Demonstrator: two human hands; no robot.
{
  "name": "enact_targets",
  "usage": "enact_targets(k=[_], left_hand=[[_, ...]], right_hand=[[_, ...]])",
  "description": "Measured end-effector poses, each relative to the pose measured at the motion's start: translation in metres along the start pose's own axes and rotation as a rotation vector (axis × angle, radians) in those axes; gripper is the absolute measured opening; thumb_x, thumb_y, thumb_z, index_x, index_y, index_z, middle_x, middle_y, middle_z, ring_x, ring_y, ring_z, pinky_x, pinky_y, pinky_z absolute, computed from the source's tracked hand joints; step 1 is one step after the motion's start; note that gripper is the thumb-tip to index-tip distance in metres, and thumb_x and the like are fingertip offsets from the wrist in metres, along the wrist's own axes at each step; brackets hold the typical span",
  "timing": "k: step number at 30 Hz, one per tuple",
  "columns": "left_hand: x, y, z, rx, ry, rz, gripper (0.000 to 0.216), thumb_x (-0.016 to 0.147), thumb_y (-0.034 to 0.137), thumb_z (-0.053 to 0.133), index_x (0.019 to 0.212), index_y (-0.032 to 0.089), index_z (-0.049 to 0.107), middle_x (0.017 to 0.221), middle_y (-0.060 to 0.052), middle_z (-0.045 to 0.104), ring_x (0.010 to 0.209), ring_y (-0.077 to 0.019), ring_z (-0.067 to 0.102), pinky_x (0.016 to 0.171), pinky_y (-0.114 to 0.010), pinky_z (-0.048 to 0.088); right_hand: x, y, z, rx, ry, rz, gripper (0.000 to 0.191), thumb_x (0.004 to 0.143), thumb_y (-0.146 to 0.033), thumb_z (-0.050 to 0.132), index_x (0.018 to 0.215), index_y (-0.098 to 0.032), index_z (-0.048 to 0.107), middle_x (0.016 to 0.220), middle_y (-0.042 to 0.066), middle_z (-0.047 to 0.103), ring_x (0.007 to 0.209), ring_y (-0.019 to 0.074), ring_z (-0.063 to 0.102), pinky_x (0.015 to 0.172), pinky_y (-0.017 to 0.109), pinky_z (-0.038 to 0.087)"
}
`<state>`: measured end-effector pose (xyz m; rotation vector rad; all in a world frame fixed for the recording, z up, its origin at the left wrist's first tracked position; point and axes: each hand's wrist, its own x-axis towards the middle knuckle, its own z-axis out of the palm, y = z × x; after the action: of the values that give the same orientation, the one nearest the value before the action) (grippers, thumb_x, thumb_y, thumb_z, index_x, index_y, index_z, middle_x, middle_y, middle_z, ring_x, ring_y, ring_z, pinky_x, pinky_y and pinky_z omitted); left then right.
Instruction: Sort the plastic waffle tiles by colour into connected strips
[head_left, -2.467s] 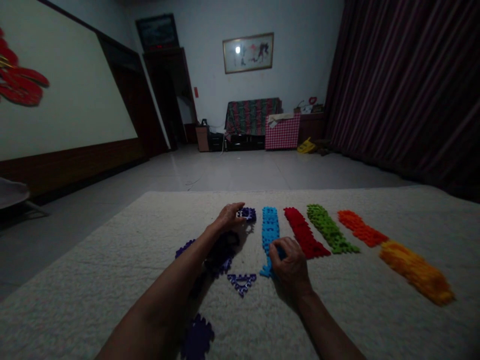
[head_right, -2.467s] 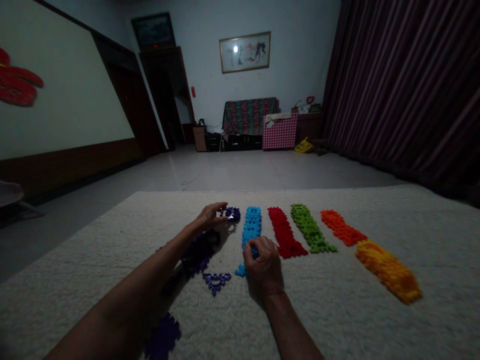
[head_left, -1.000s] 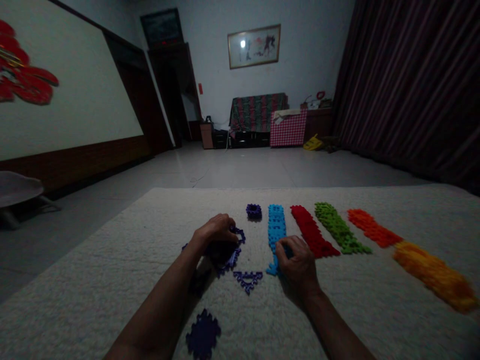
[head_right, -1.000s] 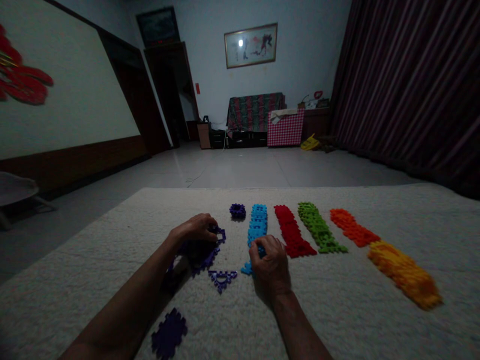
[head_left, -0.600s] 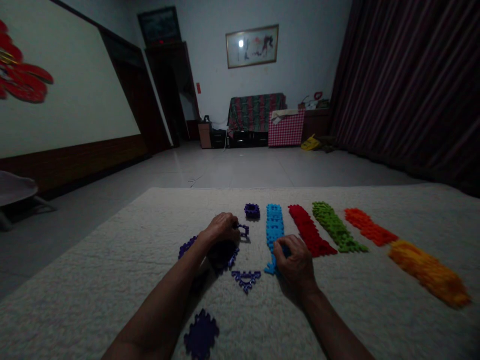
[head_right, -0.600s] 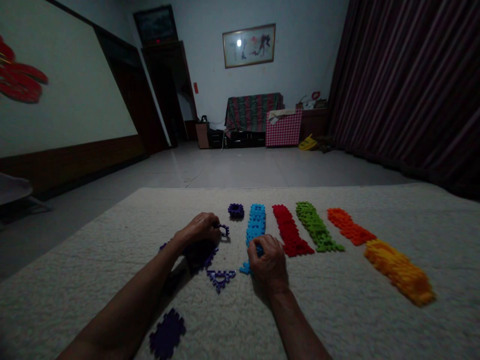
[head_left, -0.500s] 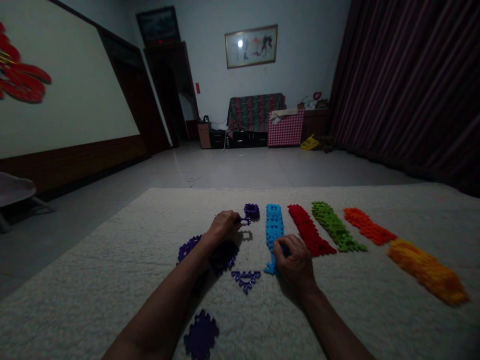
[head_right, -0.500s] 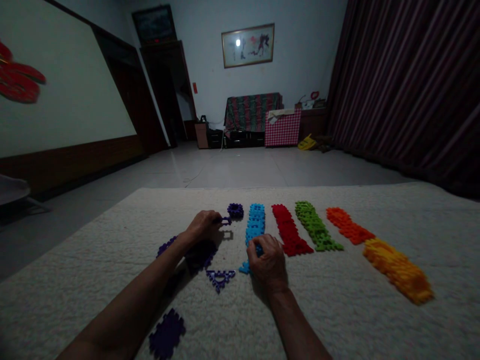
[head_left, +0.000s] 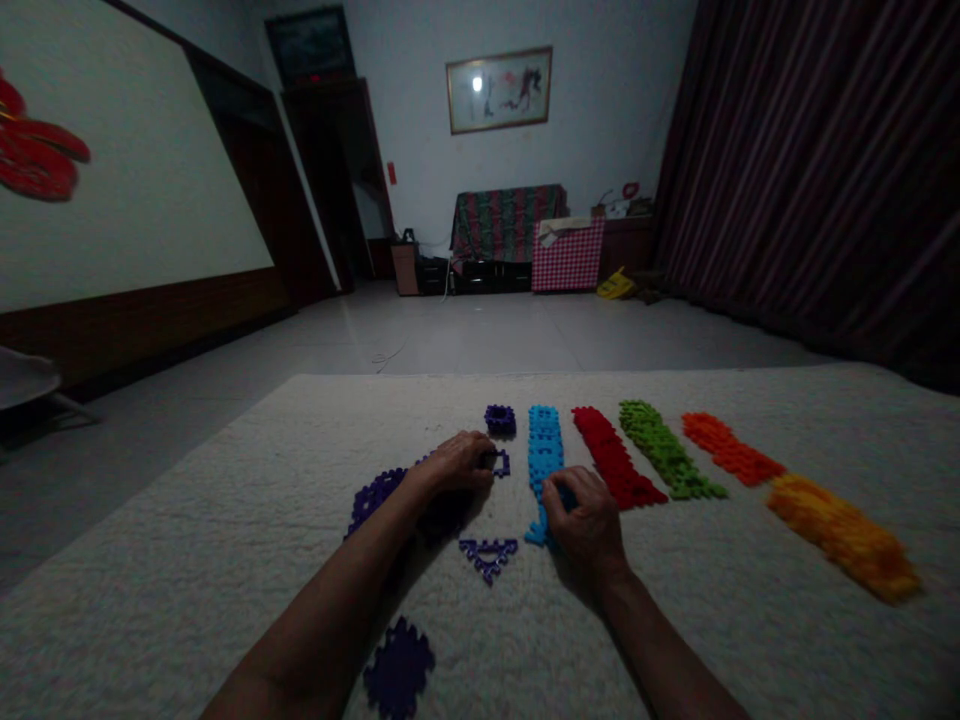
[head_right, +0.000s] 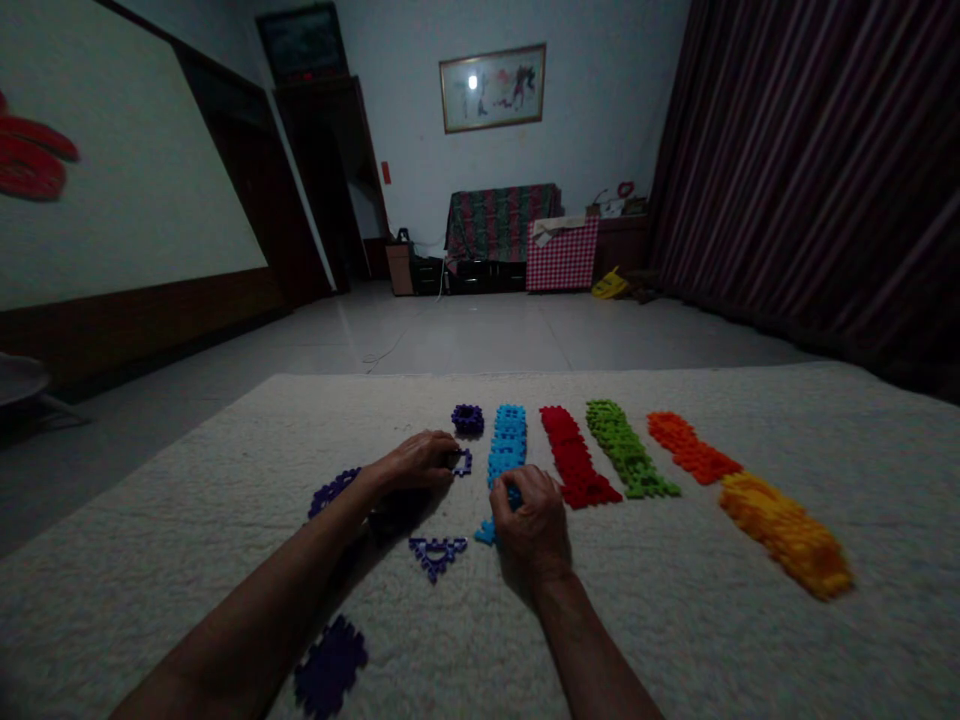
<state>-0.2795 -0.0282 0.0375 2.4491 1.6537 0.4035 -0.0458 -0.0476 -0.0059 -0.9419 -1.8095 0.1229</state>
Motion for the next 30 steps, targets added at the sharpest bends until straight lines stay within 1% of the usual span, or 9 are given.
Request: enact_targets(k=[2, 4, 8, 11, 15, 20, 23, 27, 30], left_hand=[[0.002, 0.003, 0.003, 0.027, -0.026, 0.003, 0.031, 0.075, 0.021, 0.064, 0.106, 0.023, 0.069, 0.112, -0.008, 0.069, 0.104, -0.0245, 0.062, 0.092, -0.035, 0.048], [0.002, 0.004, 0.003, 0.036, -0.013, -0.010, 0.034, 0.076, 0.020, 0.064, 0.109, 0.023, 0.068, 0.110, -0.007, 0.069, 0.104, -0.0237, 0.062, 0.092, -0.035, 0.048], [-0.001, 0.000, 0.001, 0.066, 0.091, -0.037, 0.045, 0.079, 0.023, 0.065, 0.124, 0.024, 0.061, 0.121, -0.007, 0.065, 0.114, -0.0234, 0.058, 0.098, -0.036, 0.047], [0.003, -0.003, 0.001, 0.105, 0.180, -0.017, 0.047, 0.080, 0.023, 0.066, 0.126, 0.026, 0.059, 0.127, -0.007, 0.063, 0.116, -0.0234, 0.056, 0.099, -0.038, 0.048], [0.017, 0.002, 0.001, 0.150, 0.291, 0.000, 0.050, 0.081, 0.018, 0.065, 0.129, 0.023, 0.055, 0.131, -0.010, 0.061, 0.119, -0.0246, 0.055, 0.098, -0.041, 0.049], [0.031, 0.004, 0.006, 0.155, 0.306, -0.011, 0.051, 0.082, 0.016, 0.065, 0.131, 0.023, 0.053, 0.132, -0.008, 0.061, 0.118, -0.0231, 0.054, 0.102, -0.041, 0.048], [0.031, 0.000, 0.010, 0.161, 0.308, -0.033, 0.051, 0.082, 0.018, 0.066, 0.130, 0.022, 0.054, 0.133, -0.009, 0.061, 0.118, -0.0231, 0.054, 0.102, -0.041, 0.048], [0.027, -0.005, 0.012, 0.178, 0.293, -0.023, 0.051, 0.081, 0.014, 0.066, 0.130, 0.020, 0.054, 0.133, -0.009, 0.061, 0.117, -0.0231, 0.054, 0.102, -0.040, 0.048], [0.027, -0.005, 0.012, 0.177, 0.308, -0.024, 0.049, 0.081, 0.016, 0.066, 0.128, 0.021, 0.056, 0.132, -0.009, 0.061, 0.115, -0.0233, 0.055, 0.101, -0.041, 0.048]], right_hand=[[0.000, 0.000, 0.000, 0.005, -0.008, 0.001, 0.015, 0.087, -0.023, 0.055, 0.073, -0.021, 0.058, 0.074, 0.002, 0.062, 0.074, 0.0183, 0.057, 0.073, 0.031, 0.041], [0.000, 0.000, 0.000, 0.006, -0.005, -0.004, 0.015, 0.087, -0.023, 0.055, 0.073, -0.021, 0.058, 0.074, 0.002, 0.062, 0.074, 0.0183, 0.057, 0.073, 0.031, 0.041], [0.000, 0.001, 0.000, 0.002, 0.012, -0.011, 0.014, 0.087, -0.023, 0.056, 0.072, -0.021, 0.058, 0.073, 0.002, 0.062, 0.074, 0.0183, 0.057, 0.072, 0.031, 0.041], [0.000, 0.001, 0.000, -0.005, 0.008, -0.011, 0.014, 0.086, -0.022, 0.055, 0.072, -0.022, 0.057, 0.073, 0.002, 0.062, 0.074, 0.0184, 0.057, 0.073, 0.031, 0.041], [0.000, 0.000, 0.000, -0.005, 0.003, -0.005, 0.015, 0.086, -0.022, 0.055, 0.071, -0.022, 0.056, 0.073, 0.002, 0.062, 0.075, 0.0187, 0.057, 0.074, 0.031, 0.041], [0.000, -0.001, 0.001, -0.005, 0.017, 0.000, 0.015, 0.085, -0.022, 0.055, 0.071, -0.022, 0.057, 0.072, 0.002, 0.062, 0.073, 0.0188, 0.057, 0.073, 0.032, 0.041], [0.000, -0.001, 0.001, -0.001, 0.020, 0.002, 0.015, 0.085, -0.022, 0.055, 0.071, -0.022, 0.057, 0.072, 0.002, 0.063, 0.074, 0.0188, 0.057, 0.073, 0.032, 0.041], [0.000, -0.001, 0.000, -0.004, 0.011, 0.010, 0.014, 0.085, -0.021, 0.055, 0.071, -0.022, 0.057, 0.073, 0.002, 0.063, 0.074, 0.0189, 0.057, 0.074, 0.032, 0.041], [0.000, -0.001, 0.000, -0.006, 0.011, 0.012, 0.015, 0.086, -0.022, 0.055, 0.071, -0.022, 0.057, 0.072, 0.002, 0.062, 0.074, 0.0188, 0.057, 0.073, 0.031, 0.041]])
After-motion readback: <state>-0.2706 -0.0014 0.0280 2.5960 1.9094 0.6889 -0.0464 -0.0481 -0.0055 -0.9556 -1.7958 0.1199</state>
